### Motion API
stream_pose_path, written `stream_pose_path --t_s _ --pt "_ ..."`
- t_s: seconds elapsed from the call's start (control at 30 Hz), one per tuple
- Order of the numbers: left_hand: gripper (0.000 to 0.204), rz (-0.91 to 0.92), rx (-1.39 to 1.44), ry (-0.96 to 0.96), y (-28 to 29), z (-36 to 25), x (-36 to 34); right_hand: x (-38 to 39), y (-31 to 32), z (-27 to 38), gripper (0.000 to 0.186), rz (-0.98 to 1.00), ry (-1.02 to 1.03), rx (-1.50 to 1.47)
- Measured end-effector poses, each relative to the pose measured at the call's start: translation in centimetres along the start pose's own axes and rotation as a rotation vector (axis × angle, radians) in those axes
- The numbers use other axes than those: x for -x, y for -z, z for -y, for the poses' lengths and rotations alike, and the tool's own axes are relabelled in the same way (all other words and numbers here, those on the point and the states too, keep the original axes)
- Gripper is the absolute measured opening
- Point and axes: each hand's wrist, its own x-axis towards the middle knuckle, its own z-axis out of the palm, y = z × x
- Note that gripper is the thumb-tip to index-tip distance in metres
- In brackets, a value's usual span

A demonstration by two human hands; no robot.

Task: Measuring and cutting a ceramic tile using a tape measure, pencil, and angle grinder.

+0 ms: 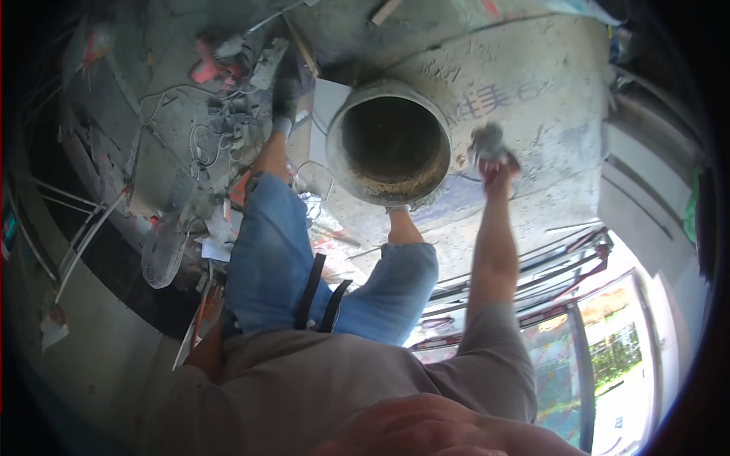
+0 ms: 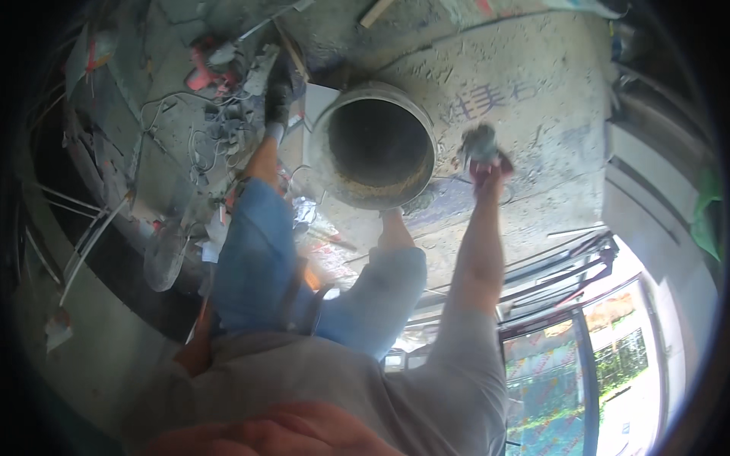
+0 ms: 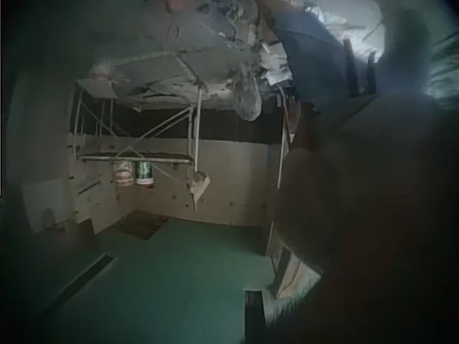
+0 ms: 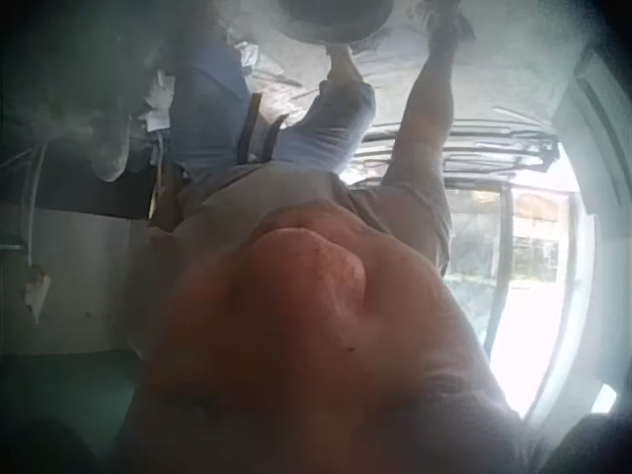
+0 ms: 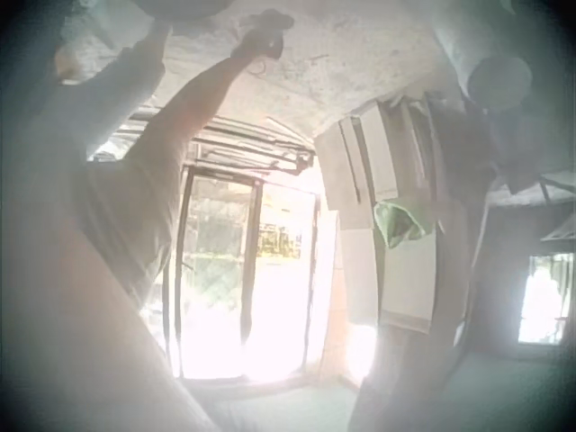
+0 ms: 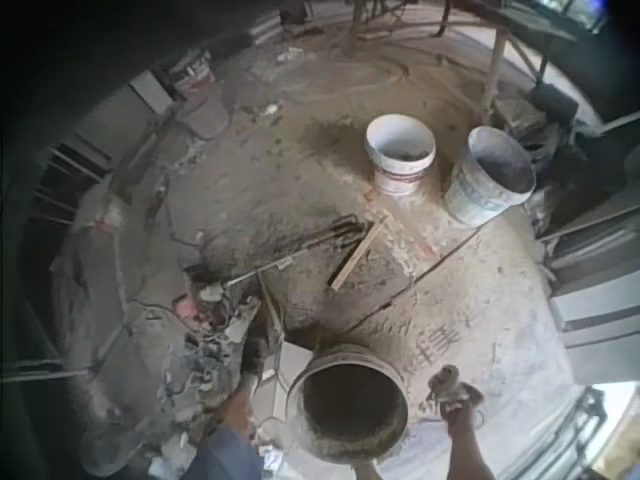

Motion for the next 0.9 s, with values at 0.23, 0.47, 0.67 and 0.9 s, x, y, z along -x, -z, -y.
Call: stream_pose_path --t_s 0.23,0.47,0.67,0.9 --pt "0.03 -0.033 0.071 -0.37 6.5 7.0 -4.9 36.9 3.2 8.7 0.038 -0.169 -0.128 -0.067" --pt "0.036 0.364 1.166 -0.212 19.0 14.4 -10.1 63.8 -4.3 12.4 0.059 0.168 0.291 -0.182" --pt "0.035 -0.299 0.984 -0.474 33.6 16.6 -8.0 62.2 -30.2 15.2 0.071 -0.347 0.174 -0.288" --pt "0.026 -0.593 1.056 -0.63 49.1 20.8 -9.1 67.5 -58.1 17.0 0.035 0.511 0.261 -0.056"
